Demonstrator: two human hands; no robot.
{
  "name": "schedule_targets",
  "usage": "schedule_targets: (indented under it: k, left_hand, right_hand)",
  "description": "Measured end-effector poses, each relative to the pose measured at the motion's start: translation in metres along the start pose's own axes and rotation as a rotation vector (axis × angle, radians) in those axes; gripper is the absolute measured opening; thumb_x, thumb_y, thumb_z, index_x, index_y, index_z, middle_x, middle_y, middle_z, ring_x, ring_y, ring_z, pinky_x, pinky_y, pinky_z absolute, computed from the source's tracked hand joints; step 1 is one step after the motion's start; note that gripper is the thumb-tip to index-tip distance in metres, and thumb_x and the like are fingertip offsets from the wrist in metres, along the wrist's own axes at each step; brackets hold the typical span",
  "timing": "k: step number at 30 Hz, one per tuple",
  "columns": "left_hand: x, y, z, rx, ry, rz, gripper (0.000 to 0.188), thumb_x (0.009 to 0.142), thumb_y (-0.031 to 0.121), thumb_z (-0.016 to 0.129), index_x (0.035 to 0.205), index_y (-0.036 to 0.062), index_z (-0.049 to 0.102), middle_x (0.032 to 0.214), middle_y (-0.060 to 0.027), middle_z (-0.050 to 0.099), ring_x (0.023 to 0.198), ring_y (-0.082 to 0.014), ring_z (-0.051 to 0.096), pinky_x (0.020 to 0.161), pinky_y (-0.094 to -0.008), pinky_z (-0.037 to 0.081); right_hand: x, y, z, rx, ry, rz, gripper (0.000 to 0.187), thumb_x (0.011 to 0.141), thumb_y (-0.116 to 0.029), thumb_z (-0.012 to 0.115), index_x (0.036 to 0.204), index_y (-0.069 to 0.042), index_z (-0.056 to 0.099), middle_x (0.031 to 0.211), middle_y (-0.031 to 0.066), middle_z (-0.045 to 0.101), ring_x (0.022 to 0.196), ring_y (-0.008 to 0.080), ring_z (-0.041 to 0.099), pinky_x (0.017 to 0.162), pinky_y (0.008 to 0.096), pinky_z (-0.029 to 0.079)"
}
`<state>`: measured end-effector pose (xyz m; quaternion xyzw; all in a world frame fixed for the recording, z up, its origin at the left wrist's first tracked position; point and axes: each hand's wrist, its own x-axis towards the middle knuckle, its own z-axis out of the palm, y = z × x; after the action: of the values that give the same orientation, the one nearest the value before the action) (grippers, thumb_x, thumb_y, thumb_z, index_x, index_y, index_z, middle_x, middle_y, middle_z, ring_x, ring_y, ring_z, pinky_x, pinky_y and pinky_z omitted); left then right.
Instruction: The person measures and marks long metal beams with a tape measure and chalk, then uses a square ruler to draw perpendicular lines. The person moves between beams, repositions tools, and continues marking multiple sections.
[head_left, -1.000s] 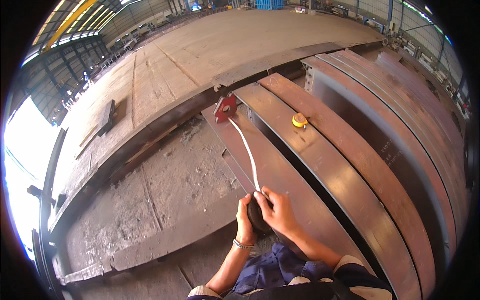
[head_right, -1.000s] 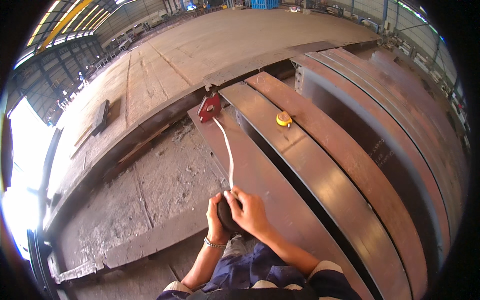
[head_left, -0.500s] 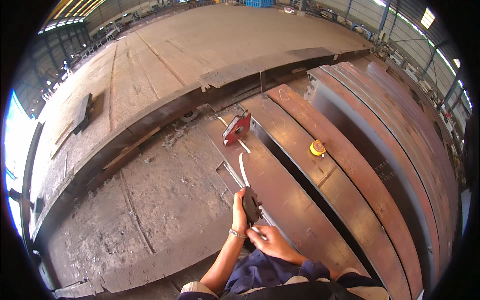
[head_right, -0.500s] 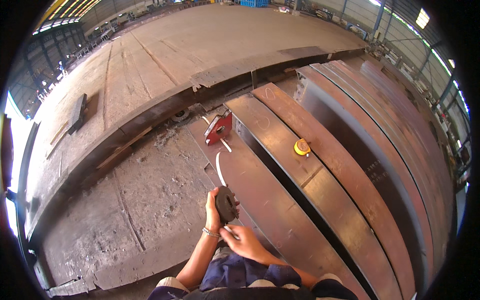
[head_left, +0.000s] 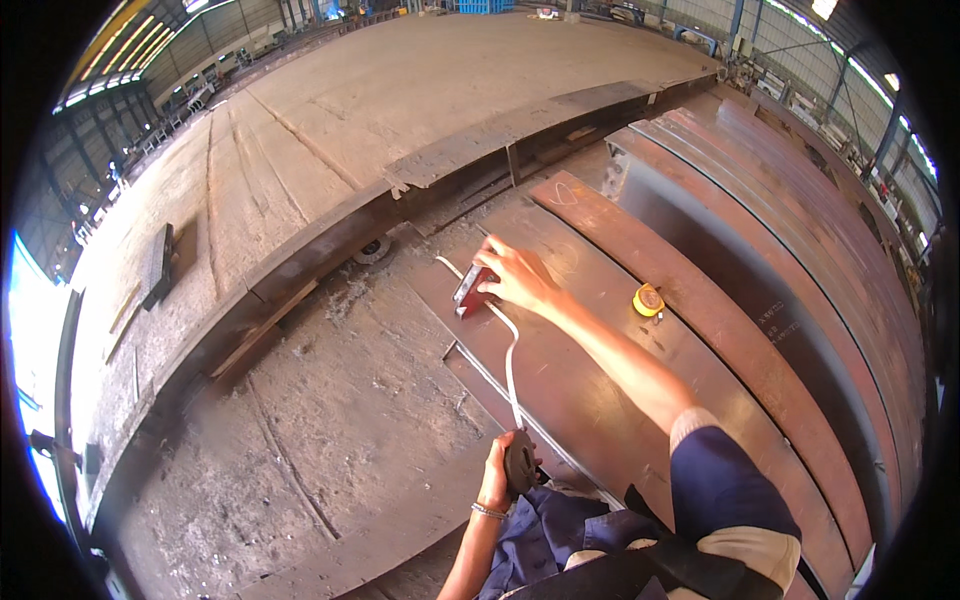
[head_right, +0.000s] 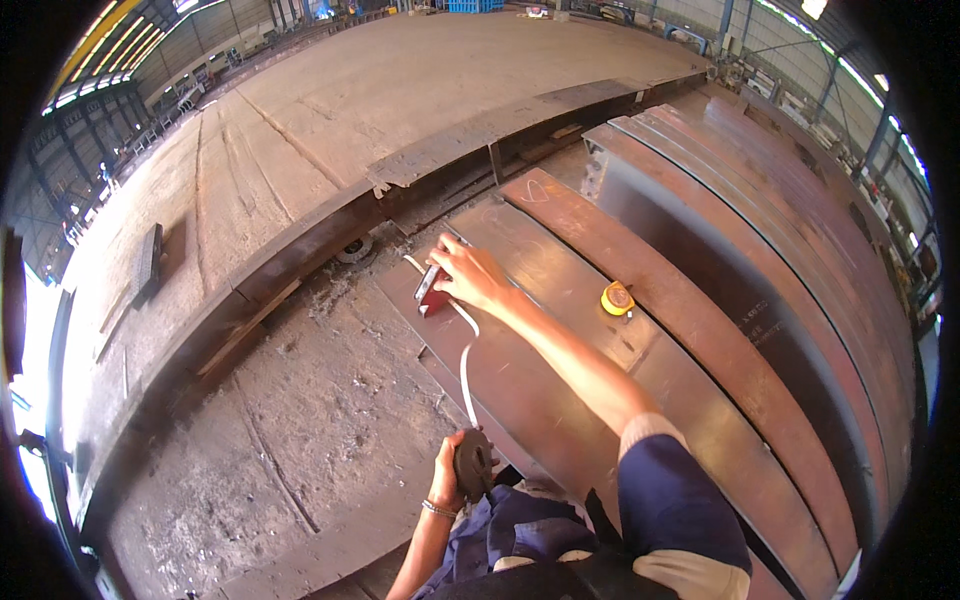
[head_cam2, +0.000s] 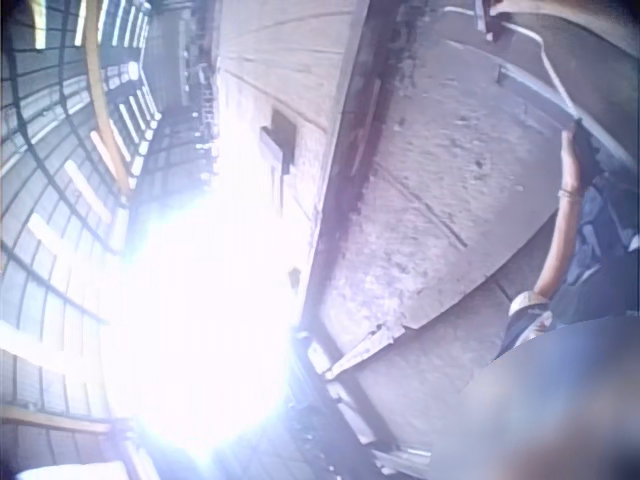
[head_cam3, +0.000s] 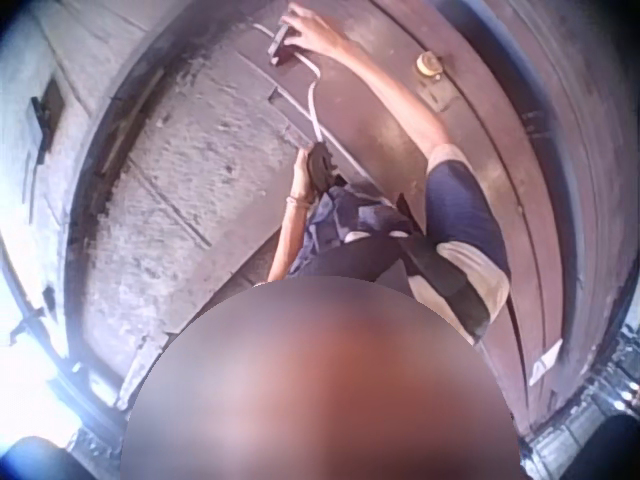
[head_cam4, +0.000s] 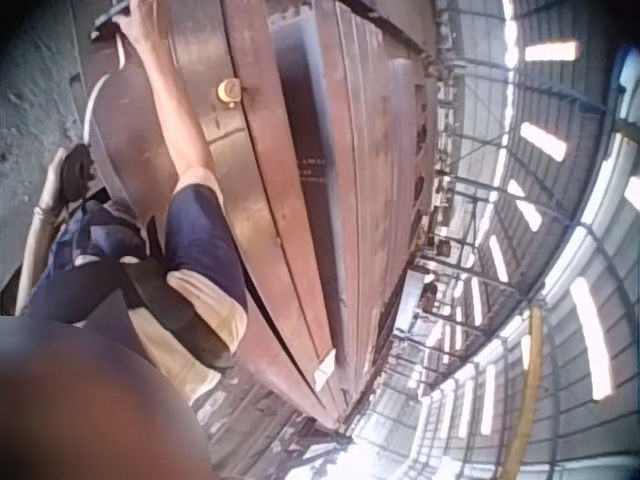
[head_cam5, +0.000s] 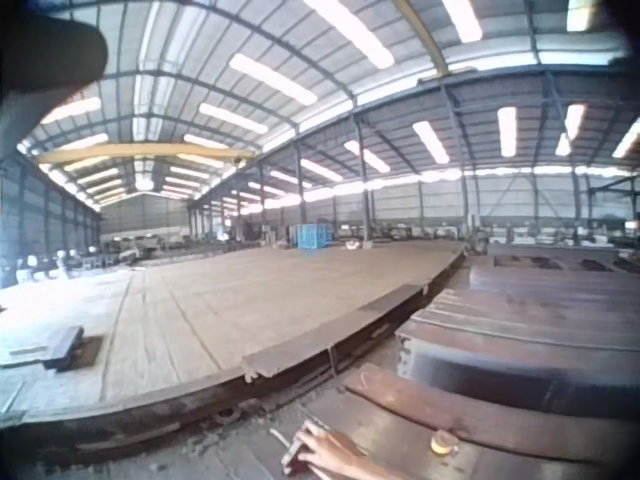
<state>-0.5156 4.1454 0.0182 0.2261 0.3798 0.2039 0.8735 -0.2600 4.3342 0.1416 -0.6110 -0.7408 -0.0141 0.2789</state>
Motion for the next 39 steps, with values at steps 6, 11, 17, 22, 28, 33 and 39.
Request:
schedule_targets:
  k: [6, 11, 17, 22, 28, 33, 39]
  left_hand:
    - [-0.014, 0.0, -0.012, -0.049, 0.036, 0.006, 0.067, 0.094, 0.056, 0.05, 0.139, 0.0062, 0.052, 0.119, -0.0174, 0.066, 0.098, -0.036, 0.069, 0.076, -0.0451, 0.058]
    - [-0.021, -0.007, -0.022, -0.061, 0.088, 0.012, 0.068, 0.094, 0.058, 0.05, 0.141, 0.0079, 0.052, 0.119, -0.0171, 0.065, 0.099, -0.0358, 0.068, 0.077, -0.0463, 0.058]
    - [-0.017, -0.016, -0.026, -0.083, 0.098, -0.024, 0.067, 0.093, 0.058, 0.05, 0.139, 0.0089, 0.053, 0.119, -0.0171, 0.065, 0.098, -0.0351, 0.068, 0.075, -0.0474, 0.058]
    - [-0.035, -0.011, -0.034, -0.132, 0.064, 0.003, 0.067, 0.093, 0.058, 0.049, 0.139, 0.0093, 0.053, 0.121, -0.0185, 0.065, 0.098, -0.0383, 0.069, 0.078, -0.0518, 0.059]
    - [-0.086, 0.015, -0.057, -0.097, 0.083, 0.101, 0.074, 0.09, 0.059, 0.05, 0.139, 0.0038, 0.05, 0.122, -0.0245, 0.064, 0.102, -0.0432, 0.07, 0.078, -0.0526, 0.062]
    - [-0.119, 0.035, -0.059, -0.021, 0.101, 0.207, 0.074, 0.09, 0.057, 0.052, 0.14, 0.0026, 0.049, 0.126, -0.0267, 0.062, 0.104, -0.0438, 0.069, 0.08, -0.0527, 0.062]
    - [-0.12, 0.045, -0.033, -0.096, -0.015, 0.325, 0.07, 0.091, 0.054, 0.052, 0.138, 0.0019, 0.049, 0.126, -0.0307, 0.06, 0.105, -0.0487, 0.067, 0.081, -0.0543, 0.062]
  right_hand:
    - [0.033, 0.041, 0.057, -0.329, -0.176, -0.265, 0.049, 0.067, -0.014, 0.084, 0.113, -0.011, 0.066, 0.116, 0.006, 0.061, 0.109, 0.0305, 0.061, 0.076, 0.0418, 0.058]
    - [0.009, 0.036, 0.073, -0.359, 0.011, -0.24, 0.034, 0.07, -0.012, 0.08, 0.099, -0.008, 0.063, 0.098, 0.007, 0.061, 0.103, 0.0285, 0.061, 0.071, 0.0405, 0.056]
    - [-0.066, 0.041, 0.052, -0.139, 0.318, 0.223, 0.033, 0.078, -0.032, 0.083, 0.09, -0.007, 0.066, 0.085, 0.0079, 0.07, 0.076, 0.025, 0.071, 0.064, 0.0422, 0.056]
    - [-0.083, 0.069, 0.018, 0.045, 0.475, 0.694, 0.045, 0.074, -0.047, 0.085, 0.089, -0.006, 0.074, 0.067, 0.0112, 0.071, 0.062, 0.0258, 0.071, 0.058, 0.0414, 0.052]
    - [-0.065, 0.049, 0.013, 0.007, 0.253, 0.657, 0.042, 0.074, -0.043, 0.084, 0.097, -0.009, 0.077, 0.081, 0.0174, 0.074, 0.078, 0.0352, 0.073, 0.069, 0.0474, 0.056]
    - [-0.017, 0.054, 0.009, -0.2, 0.058, 0.577, 0.042, 0.072, -0.048, 0.084, 0.082, -0.008, 0.075, 0.075, 0.0163, 0.072, 0.071, 0.0328, 0.073, 0.061, 0.0454, 0.055]
    - [-0.001, 0.056, 0.012, -0.238, 0.035, 0.508, 0.036, 0.076, -0.039, 0.083, 0.085, -0.005, 0.076, 0.082, 0.0178, 0.073, 0.079, 0.0355, 0.074, 0.067, 0.0466, 0.057]
